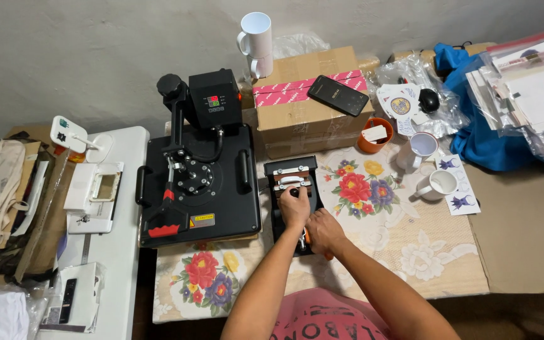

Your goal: Preparing ceramic mugs and a heat press machine by wiping them down with a cloth before printing.

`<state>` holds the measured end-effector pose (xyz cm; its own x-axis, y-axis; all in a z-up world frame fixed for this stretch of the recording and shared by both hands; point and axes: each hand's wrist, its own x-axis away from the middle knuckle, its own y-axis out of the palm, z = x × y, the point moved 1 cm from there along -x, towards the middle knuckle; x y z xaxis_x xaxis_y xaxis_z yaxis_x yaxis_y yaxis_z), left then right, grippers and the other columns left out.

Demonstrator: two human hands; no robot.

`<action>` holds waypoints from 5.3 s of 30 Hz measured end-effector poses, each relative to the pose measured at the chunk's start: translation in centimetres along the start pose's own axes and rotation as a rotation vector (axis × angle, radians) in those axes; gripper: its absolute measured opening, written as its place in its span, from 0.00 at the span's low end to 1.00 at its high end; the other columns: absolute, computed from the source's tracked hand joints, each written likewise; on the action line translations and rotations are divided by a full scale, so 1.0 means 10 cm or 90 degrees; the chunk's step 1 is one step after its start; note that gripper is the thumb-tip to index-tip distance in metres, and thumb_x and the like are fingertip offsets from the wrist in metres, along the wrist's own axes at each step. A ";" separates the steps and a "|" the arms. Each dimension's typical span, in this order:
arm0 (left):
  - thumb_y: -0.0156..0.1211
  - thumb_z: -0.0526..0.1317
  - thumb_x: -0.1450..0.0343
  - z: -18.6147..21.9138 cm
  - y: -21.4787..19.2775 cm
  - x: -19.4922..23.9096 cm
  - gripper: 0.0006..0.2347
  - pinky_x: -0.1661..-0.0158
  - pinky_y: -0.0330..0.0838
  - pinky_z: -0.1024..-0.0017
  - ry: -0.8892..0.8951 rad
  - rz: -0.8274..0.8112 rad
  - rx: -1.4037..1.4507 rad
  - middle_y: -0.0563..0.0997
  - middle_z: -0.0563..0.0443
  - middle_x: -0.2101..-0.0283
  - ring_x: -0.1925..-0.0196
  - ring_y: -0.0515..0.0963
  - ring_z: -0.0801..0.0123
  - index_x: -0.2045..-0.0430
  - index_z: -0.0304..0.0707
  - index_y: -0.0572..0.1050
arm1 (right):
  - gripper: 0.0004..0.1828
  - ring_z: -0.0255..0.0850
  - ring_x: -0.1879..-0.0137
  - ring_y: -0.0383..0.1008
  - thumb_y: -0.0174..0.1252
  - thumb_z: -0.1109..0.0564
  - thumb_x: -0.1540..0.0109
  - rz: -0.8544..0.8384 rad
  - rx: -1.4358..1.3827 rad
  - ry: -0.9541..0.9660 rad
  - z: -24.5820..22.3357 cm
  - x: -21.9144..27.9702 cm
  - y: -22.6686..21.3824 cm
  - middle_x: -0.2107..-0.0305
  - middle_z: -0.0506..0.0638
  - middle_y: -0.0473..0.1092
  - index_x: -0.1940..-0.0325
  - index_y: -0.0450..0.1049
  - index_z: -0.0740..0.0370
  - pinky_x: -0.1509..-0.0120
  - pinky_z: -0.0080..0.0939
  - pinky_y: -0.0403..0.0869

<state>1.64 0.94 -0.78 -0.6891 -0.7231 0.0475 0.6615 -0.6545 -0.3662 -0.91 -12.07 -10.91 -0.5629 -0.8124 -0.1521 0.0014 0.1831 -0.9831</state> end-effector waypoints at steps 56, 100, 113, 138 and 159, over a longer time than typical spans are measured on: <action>0.63 0.44 0.33 -0.03 0.00 0.04 0.14 0.74 0.72 0.62 0.037 0.019 -0.011 0.71 0.41 0.86 0.79 0.79 0.53 0.89 0.39 0.73 | 0.22 0.52 0.62 0.78 0.66 0.43 0.61 0.056 -0.027 -0.013 0.03 0.01 0.03 0.74 0.52 0.73 0.67 0.72 0.52 0.37 0.54 0.70; 0.61 0.43 0.33 -0.01 -0.09 0.08 0.12 0.73 0.75 0.59 0.042 -0.030 0.004 0.76 0.38 0.84 0.75 0.84 0.42 0.87 0.38 0.74 | 0.18 0.49 0.64 0.79 0.67 0.40 0.61 0.089 -0.040 0.005 0.01 0.01 -0.06 0.79 0.49 0.73 0.76 0.71 0.50 0.41 0.50 0.74; 0.60 0.42 0.34 -0.02 -0.05 0.05 0.12 0.74 0.74 0.59 0.052 -0.037 0.015 0.75 0.37 0.85 0.77 0.83 0.41 0.88 0.37 0.74 | 0.19 0.51 0.58 0.82 0.69 0.40 0.56 0.039 -0.057 0.035 -0.02 -0.02 -0.19 0.74 0.52 0.77 0.72 0.74 0.53 0.35 0.51 0.74; 0.64 0.40 0.34 -0.31 0.06 -0.08 0.12 0.74 0.70 0.66 0.022 -0.056 0.047 0.69 0.45 0.87 0.80 0.75 0.64 0.90 0.41 0.73 | 0.25 0.49 0.59 0.79 0.68 0.37 0.58 0.086 -0.033 -0.016 0.03 0.03 0.03 0.72 0.51 0.73 0.66 0.72 0.51 0.33 0.54 0.72; 0.68 0.41 0.23 -0.42 -0.02 -0.03 0.22 0.91 0.58 0.70 -0.229 -0.267 0.298 0.62 0.49 0.91 0.95 0.60 0.69 0.90 0.38 0.68 | 0.35 0.53 0.63 0.79 0.68 0.45 0.65 0.108 -0.069 -0.038 0.08 0.02 0.08 0.72 0.54 0.75 0.56 0.70 0.54 0.36 0.55 0.71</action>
<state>0.52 2.21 -4.66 -0.8258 -0.3655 0.4296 0.4758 -0.8604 0.1826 -0.33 -12.50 -11.83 -0.5121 -0.7957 -0.3233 0.0009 0.3760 -0.9266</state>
